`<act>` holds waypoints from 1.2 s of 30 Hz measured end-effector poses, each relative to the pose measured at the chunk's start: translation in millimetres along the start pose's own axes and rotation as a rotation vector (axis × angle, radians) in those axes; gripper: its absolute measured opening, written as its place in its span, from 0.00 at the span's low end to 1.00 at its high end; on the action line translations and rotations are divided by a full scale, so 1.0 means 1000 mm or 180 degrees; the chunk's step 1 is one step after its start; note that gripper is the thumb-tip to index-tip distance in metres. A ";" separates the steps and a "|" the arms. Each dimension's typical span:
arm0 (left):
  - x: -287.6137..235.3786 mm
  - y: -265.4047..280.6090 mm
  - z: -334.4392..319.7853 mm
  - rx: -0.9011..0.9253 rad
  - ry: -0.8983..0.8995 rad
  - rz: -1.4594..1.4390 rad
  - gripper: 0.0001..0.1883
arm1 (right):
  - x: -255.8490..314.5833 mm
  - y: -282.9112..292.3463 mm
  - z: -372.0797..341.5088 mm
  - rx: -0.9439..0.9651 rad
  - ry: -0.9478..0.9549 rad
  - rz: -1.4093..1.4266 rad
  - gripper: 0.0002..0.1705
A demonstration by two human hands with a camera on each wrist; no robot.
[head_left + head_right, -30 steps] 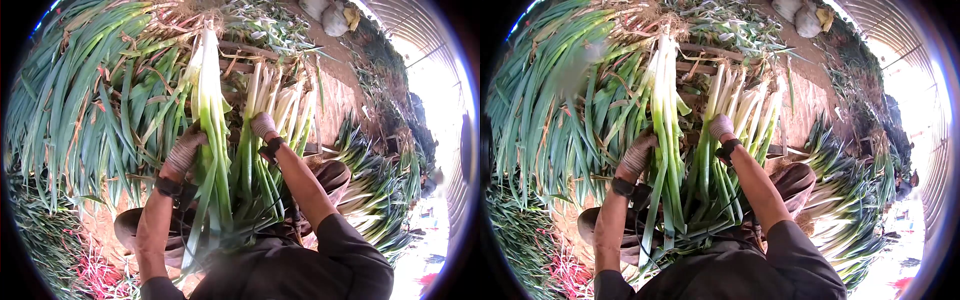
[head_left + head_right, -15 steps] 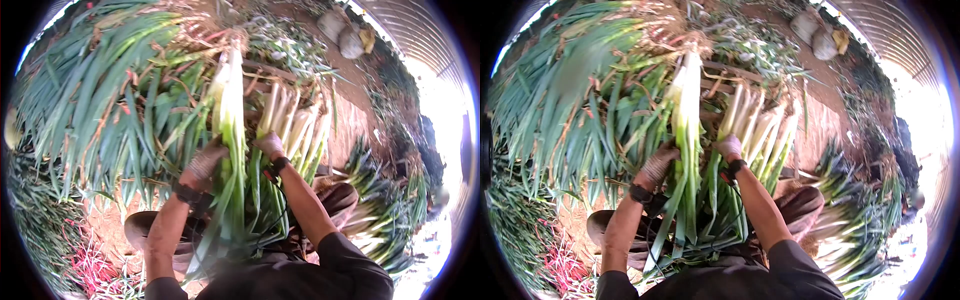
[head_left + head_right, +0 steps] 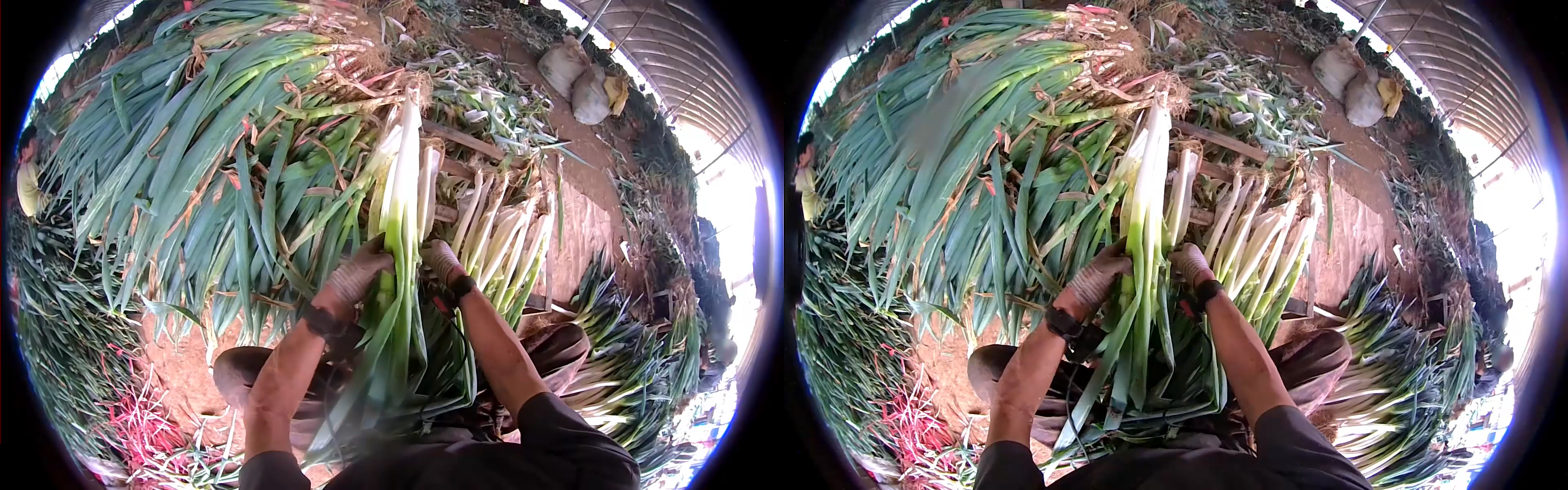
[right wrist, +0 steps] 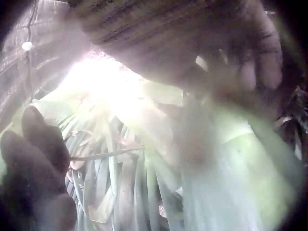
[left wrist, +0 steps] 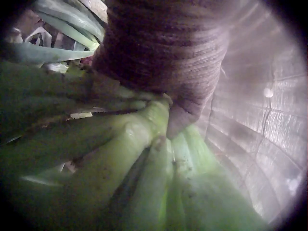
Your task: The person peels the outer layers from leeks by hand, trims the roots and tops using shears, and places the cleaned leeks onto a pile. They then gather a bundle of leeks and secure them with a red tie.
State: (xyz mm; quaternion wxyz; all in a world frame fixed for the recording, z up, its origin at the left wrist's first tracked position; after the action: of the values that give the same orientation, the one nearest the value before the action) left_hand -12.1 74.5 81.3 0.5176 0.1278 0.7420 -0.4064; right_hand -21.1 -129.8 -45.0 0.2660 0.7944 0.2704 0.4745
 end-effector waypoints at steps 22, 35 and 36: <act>-0.054 0.002 -0.005 -0.0114 -0.0227 -0.0201 0.32 | 0.082 0.132 -0.043 -0.1099 0.0126 0.1125 0.24; -0.023 -0.006 0.013 -0.0086 -0.0456 0.0233 0.30 | 0.136 0.088 -0.070 -0.0894 0.0700 0.2600 0.39; -0.025 -0.009 0.012 -0.0082 -0.0486 0.0522 0.29 | 0.141 0.089 -0.078 -0.0722 0.0596 0.2389 0.44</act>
State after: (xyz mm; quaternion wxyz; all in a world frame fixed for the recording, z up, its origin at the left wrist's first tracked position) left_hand 1.2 65.8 105.8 0.6058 0.1502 0.6926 -0.3617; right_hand -18.2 -83.6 133.2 0.1344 0.7569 -0.0694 0.6358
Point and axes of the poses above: each hand's wrist, its own z-axis towards the middle knuckle, its own y-axis out of the back of the hand, x = y × z, the point moved 7 cm from there along z, towards the middle knuckle, and after that the axes turned 4 degrees about -x, right-handed, at the moved point
